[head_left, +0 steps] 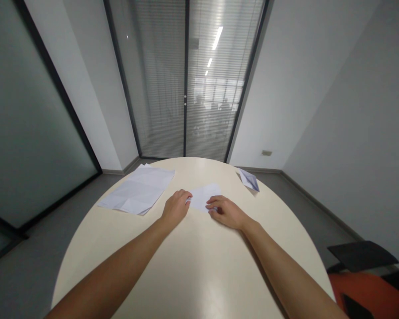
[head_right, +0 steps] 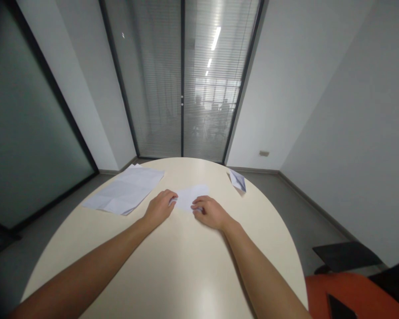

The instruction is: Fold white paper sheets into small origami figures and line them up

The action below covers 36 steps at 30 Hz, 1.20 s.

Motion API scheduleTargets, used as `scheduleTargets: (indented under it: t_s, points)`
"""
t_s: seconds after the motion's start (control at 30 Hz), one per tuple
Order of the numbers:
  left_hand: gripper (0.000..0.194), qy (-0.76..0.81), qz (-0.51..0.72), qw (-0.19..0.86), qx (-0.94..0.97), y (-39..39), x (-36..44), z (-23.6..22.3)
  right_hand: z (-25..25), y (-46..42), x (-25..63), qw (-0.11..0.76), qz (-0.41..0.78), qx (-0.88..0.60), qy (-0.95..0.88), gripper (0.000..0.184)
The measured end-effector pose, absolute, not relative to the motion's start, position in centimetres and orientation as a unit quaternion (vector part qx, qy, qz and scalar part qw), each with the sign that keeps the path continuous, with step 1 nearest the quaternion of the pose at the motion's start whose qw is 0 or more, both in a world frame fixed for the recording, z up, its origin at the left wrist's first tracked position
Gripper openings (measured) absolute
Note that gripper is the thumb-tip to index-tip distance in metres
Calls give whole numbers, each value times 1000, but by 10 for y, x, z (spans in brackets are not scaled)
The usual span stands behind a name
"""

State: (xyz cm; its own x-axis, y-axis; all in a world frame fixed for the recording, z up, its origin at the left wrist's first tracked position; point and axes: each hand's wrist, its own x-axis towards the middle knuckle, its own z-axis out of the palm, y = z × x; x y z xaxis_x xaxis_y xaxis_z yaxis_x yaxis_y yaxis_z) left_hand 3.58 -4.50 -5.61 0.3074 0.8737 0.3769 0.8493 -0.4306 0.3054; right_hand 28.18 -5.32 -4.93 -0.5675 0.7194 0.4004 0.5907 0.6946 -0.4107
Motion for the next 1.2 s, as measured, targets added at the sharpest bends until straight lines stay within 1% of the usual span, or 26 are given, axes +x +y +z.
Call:
scheduleTargets:
  t_s: [0.1, 0.17, 0.2, 0.27, 0.37, 0.47, 0.53, 0.63, 0.83, 0.93, 1.0, 1.07, 1.13, 1.2]
  points:
    - [24, 518, 233, 31, 823, -44, 36, -56, -47, -55, 280, 270, 144, -347, -887, 19]
    - [23, 509, 226, 36, 830, -46, 37, -55, -47, -56, 279, 258, 151, -336, -893, 21]
    - [21, 505, 227, 35, 832, -48, 38, -55, -47, -57, 278, 253, 148, -334, -896, 24]
    - [20, 499, 233, 28, 834, -53, 40, -55, -49, -57, 277, 242, 133, -336, -901, 37]
    - [30, 499, 232, 18, 835, -61, 44, -56, -54, -59, 273, 200, 120, -351, -907, 57]
    - [38, 510, 226, 14, 830, -66, 49, -56, -56, -61, 269, 153, 131, -377, -904, 66]
    - [37, 519, 227, 12, 824, -65, 50, -57, -55, -61, 268, 135, 143, -390, -900, 67]
    - [30, 542, 232, 5, 808, -59, 48, -59, -53, -62, 270, 123, 153, -399, -896, 69]
    - [25, 598, 231, -16, 768, -45, 33, -56, -50, -62, 273, 124, 119, -392, -904, 71]
    - [26, 551, 247, -19, 797, -49, 35, -54, -49, -63, 272, 120, 111, -403, -900, 72]
    - [24, 493, 252, 3, 833, -55, 41, -55, -49, -64, 271, 120, 111, -413, -896, 74]
    - [30, 460, 247, 27, 852, -60, 47, -58, -49, -65, 270, 124, 113, -415, -894, 74]
    - [37, 477, 242, 25, 845, -62, 50, -61, -49, -65, 271, 130, 111, -410, -896, 74]
    - [40, 507, 234, 19, 829, -61, 50, -62, -48, -64, 272, 137, 105, -404, -898, 72]
